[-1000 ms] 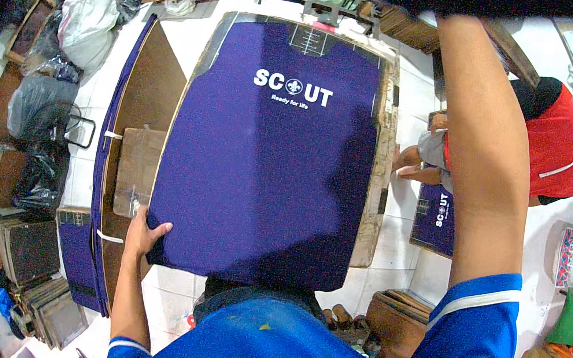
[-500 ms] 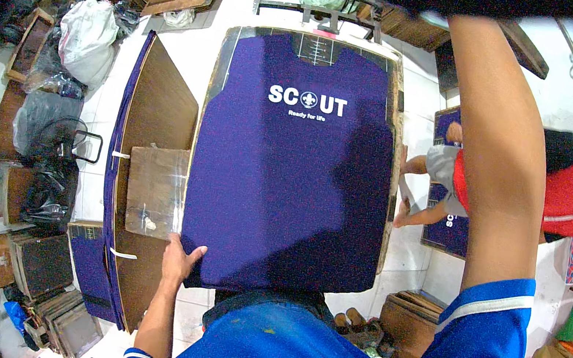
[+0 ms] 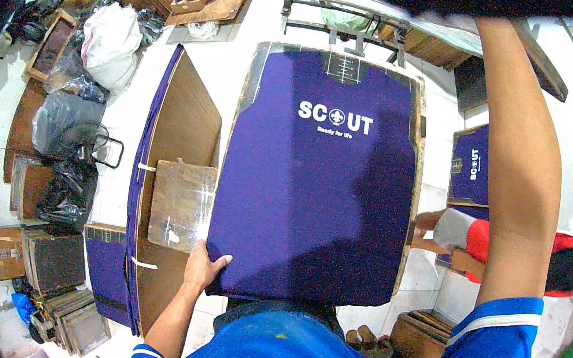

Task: The person repeatedly places a purple tote bag under a screen printing frame, uses a squeegee to apply white ink, then removes and stacks the printed bag. The process is repeated multiple times in a workshop setting.

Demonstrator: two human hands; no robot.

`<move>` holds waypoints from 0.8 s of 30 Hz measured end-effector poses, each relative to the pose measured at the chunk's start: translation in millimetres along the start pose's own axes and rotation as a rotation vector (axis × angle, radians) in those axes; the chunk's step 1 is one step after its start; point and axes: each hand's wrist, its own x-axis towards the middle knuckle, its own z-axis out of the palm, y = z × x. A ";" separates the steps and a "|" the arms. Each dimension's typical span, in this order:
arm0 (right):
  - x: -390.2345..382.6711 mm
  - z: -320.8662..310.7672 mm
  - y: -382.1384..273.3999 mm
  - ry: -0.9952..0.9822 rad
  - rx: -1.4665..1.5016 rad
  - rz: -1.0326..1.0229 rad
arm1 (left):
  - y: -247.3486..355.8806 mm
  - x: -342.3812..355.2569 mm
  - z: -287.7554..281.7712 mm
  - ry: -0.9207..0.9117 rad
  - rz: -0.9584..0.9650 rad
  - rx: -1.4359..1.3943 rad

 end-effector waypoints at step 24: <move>-30.8 22.5 22.8 -0.051 -0.284 0.024 | 121.9 56.4 -97.7 0.062 0.456 -0.084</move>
